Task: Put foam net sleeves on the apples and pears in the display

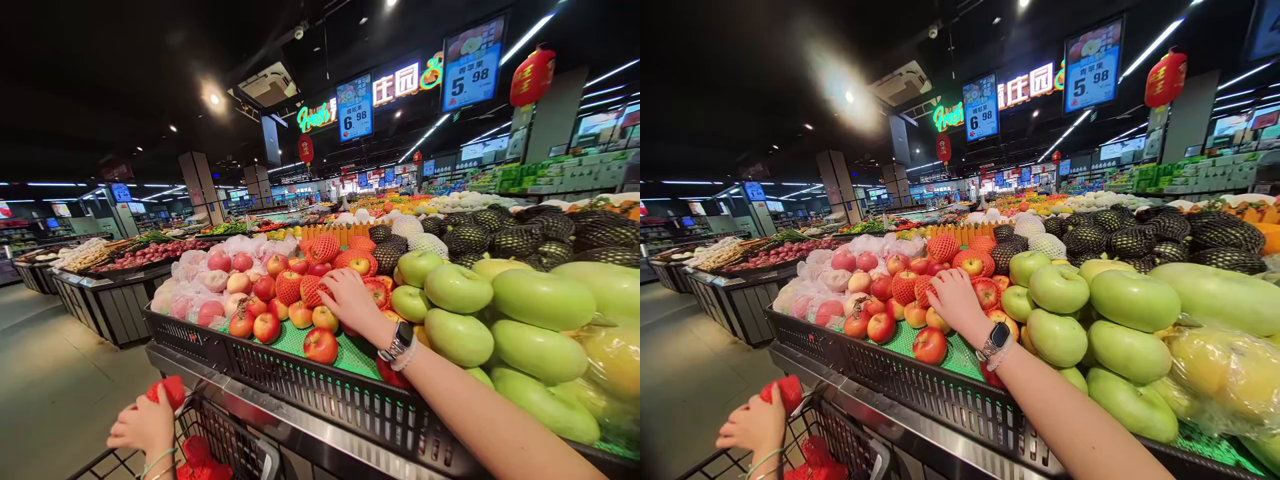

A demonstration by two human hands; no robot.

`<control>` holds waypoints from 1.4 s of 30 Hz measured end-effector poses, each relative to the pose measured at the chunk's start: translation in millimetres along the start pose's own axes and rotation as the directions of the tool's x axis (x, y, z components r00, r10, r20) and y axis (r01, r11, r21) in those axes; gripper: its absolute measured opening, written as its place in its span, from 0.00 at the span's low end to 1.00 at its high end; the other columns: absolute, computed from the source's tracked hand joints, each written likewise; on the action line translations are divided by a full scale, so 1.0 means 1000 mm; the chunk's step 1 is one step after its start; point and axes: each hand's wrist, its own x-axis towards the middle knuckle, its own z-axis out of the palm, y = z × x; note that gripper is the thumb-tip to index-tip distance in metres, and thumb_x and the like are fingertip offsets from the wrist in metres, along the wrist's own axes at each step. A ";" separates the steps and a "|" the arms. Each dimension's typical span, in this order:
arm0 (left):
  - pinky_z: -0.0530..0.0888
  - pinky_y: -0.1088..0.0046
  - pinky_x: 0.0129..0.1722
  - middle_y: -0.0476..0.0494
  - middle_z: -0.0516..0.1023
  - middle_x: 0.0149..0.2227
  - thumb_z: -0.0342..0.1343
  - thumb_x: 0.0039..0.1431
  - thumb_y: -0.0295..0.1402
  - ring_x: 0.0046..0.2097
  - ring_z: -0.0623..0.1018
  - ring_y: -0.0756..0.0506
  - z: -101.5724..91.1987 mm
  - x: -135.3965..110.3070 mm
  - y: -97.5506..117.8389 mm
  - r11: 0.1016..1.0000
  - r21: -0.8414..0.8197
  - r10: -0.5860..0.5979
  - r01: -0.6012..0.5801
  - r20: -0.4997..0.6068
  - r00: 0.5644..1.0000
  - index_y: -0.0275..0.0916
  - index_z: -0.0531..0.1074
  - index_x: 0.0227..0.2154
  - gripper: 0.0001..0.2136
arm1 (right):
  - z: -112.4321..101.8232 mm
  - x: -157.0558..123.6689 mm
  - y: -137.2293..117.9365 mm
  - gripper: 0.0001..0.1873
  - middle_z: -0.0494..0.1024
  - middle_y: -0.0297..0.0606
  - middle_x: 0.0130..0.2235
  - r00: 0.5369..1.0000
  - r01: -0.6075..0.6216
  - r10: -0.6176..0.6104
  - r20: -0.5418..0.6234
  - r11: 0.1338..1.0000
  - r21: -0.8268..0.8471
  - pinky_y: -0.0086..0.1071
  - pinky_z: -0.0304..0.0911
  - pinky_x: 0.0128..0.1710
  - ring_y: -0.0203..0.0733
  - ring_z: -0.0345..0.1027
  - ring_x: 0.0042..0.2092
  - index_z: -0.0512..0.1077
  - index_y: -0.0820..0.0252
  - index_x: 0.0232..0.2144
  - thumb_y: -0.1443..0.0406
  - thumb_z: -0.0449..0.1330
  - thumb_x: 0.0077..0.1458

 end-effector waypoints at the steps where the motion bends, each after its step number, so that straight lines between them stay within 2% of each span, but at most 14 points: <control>1: 0.61 0.37 0.41 0.30 0.71 0.30 0.46 0.51 0.43 0.47 0.68 0.19 -0.003 0.013 0.011 1.000 -0.012 -0.004 0.003 -0.057 0.998 0.41 0.60 0.20 0.12 | -0.001 0.000 -0.001 0.12 0.76 0.45 0.42 1.000 0.007 -0.007 -0.006 1.000 0.011 0.45 0.57 0.52 0.49 0.64 0.46 0.74 0.64 0.39 0.66 0.52 0.63; 5: 0.68 0.55 0.43 0.43 0.69 0.31 0.48 0.54 0.47 0.39 0.72 0.35 -0.037 0.021 0.065 0.952 -0.243 0.152 -0.188 -0.161 0.975 0.40 0.65 0.29 0.14 | -0.004 -0.003 -0.007 0.11 0.76 0.44 0.42 0.996 0.087 -0.087 -0.002 0.994 0.066 0.43 0.58 0.51 0.48 0.64 0.46 0.75 0.63 0.39 0.66 0.53 0.63; 8: 0.68 0.63 0.42 0.47 0.67 0.33 0.54 0.55 0.46 0.38 0.70 0.42 -0.066 -0.021 0.105 0.751 -0.531 0.274 -0.392 -0.290 0.917 0.38 0.69 0.31 0.14 | -0.005 -0.007 -0.013 0.11 0.77 0.42 0.42 0.950 0.293 -0.308 0.044 0.932 0.212 0.40 0.60 0.49 0.45 0.65 0.45 0.75 0.62 0.41 0.65 0.54 0.63; 10: 0.67 0.67 0.42 0.48 0.67 0.35 0.60 0.53 0.41 0.40 0.70 0.44 -0.078 -0.056 0.125 0.635 -0.614 0.310 -0.469 -0.353 0.883 0.38 0.72 0.33 0.11 | -0.005 -0.010 -0.018 0.10 0.78 0.40 0.39 0.868 0.426 -0.491 0.072 0.812 0.398 0.38 0.61 0.48 0.43 0.66 0.43 0.77 0.61 0.40 0.66 0.55 0.62; 12: 0.68 0.71 0.38 0.49 0.69 0.34 0.61 0.54 0.34 0.37 0.70 0.46 -0.081 -0.085 0.137 0.488 -0.697 0.425 -0.526 -0.337 0.840 0.39 0.73 0.34 0.06 | -0.004 -0.014 -0.023 0.10 0.79 0.37 0.37 0.805 0.449 -0.588 0.078 0.689 0.569 0.36 0.62 0.46 0.41 0.68 0.41 0.78 0.59 0.38 0.68 0.56 0.61; 14: 0.70 0.73 0.36 0.49 0.71 0.33 0.60 0.56 0.30 0.35 0.72 0.47 -0.079 -0.104 0.143 0.389 -0.778 0.547 -0.494 -0.237 0.803 0.40 0.73 0.35 0.04 | -0.004 -0.017 -0.027 0.10 0.80 0.37 0.36 0.801 0.402 -0.595 0.064 0.614 0.679 0.34 0.63 0.45 0.39 0.69 0.40 0.78 0.60 0.37 0.70 0.56 0.60; 17: 0.72 0.73 0.40 0.48 0.75 0.36 0.58 0.57 0.27 0.38 0.75 0.47 -0.071 -0.117 0.146 0.356 -0.837 0.652 -0.415 -0.096 0.752 0.41 0.72 0.39 0.07 | -0.005 -0.020 -0.032 0.08 0.80 0.38 0.37 0.863 0.316 -0.505 0.011 0.558 0.767 0.32 0.65 0.44 0.38 0.71 0.40 0.76 0.62 0.37 0.70 0.57 0.60; 21: 0.73 0.74 0.44 0.47 0.78 0.40 0.57 0.57 0.26 0.42 0.77 0.47 -0.065 -0.124 0.153 0.305 -0.847 0.724 -0.435 -0.091 0.684 0.43 0.71 0.41 0.09 | -0.010 -0.022 -0.037 0.06 0.78 0.37 0.36 0.930 0.290 -0.352 -0.103 0.534 0.794 0.32 0.66 0.43 0.36 0.71 0.39 0.74 0.60 0.34 0.72 0.57 0.59; 28: 0.74 0.78 0.35 0.48 0.77 0.32 0.58 0.54 0.24 0.33 0.77 0.49 -0.074 -0.126 0.162 0.347 -0.762 0.815 -0.547 -0.044 0.578 0.39 0.73 0.36 0.07 | -0.004 -0.031 -0.043 0.05 0.76 0.39 0.36 0.865 0.481 -0.424 -0.268 0.550 0.682 0.34 0.67 0.43 0.38 0.68 0.40 0.75 0.60 0.34 0.69 0.58 0.59; 32: 0.75 0.75 0.43 0.46 0.80 0.38 0.61 0.51 0.24 0.40 0.79 0.47 -0.067 -0.130 0.152 0.345 -0.855 0.756 -0.387 0.009 0.654 0.40 0.75 0.40 0.12 | 0.003 -0.033 -0.040 0.09 0.77 0.41 0.37 0.867 0.402 -0.489 -0.093 0.578 0.710 0.31 0.68 0.40 0.38 0.70 0.39 0.74 0.63 0.33 0.75 0.55 0.58; 35: 0.74 0.72 0.50 0.43 0.80 0.48 0.63 0.52 0.35 0.50 0.79 0.43 -0.055 -0.135 0.140 0.242 -0.965 0.679 -0.100 0.095 0.728 0.43 0.76 0.46 0.17 | 0.004 -0.035 -0.041 0.11 0.78 0.40 0.38 0.887 0.264 -0.458 0.058 0.608 0.748 0.32 0.68 0.42 0.39 0.71 0.40 0.73 0.63 0.36 0.77 0.56 0.53; 37: 0.75 0.71 0.48 0.42 0.80 0.50 0.59 0.55 0.44 0.50 0.79 0.42 -0.049 -0.138 0.136 0.130 -0.981 0.599 0.146 0.195 0.776 0.44 0.78 0.46 0.18 | 0.004 -0.036 -0.043 0.19 0.77 0.43 0.45 0.906 0.148 -0.402 0.135 0.597 0.788 0.35 0.66 0.49 0.42 0.71 0.46 0.70 0.64 0.46 0.76 0.61 0.50; 40: 0.77 0.71 0.43 0.41 0.83 0.44 0.60 0.54 0.45 0.45 0.81 0.41 -0.046 -0.135 0.140 0.108 -0.911 0.466 0.397 0.400 0.790 0.42 0.81 0.39 0.15 | 0.008 -0.038 -0.046 0.39 0.67 0.49 0.58 0.916 0.016 -0.352 0.194 0.512 0.859 0.39 0.61 0.58 0.46 0.64 0.57 0.58 0.62 0.60 0.70 0.67 0.47; 42: 0.76 0.71 0.44 0.40 0.83 0.41 0.65 0.49 0.43 0.45 0.80 0.41 -0.046 -0.131 0.147 0.186 -0.893 0.429 0.409 0.449 0.784 0.41 0.82 0.34 0.13 | 0.012 -0.040 -0.046 0.47 0.63 0.50 0.61 0.911 -0.044 -0.346 0.224 0.458 0.888 0.39 0.61 0.58 0.47 0.63 0.59 0.51 0.60 0.63 0.67 0.69 0.45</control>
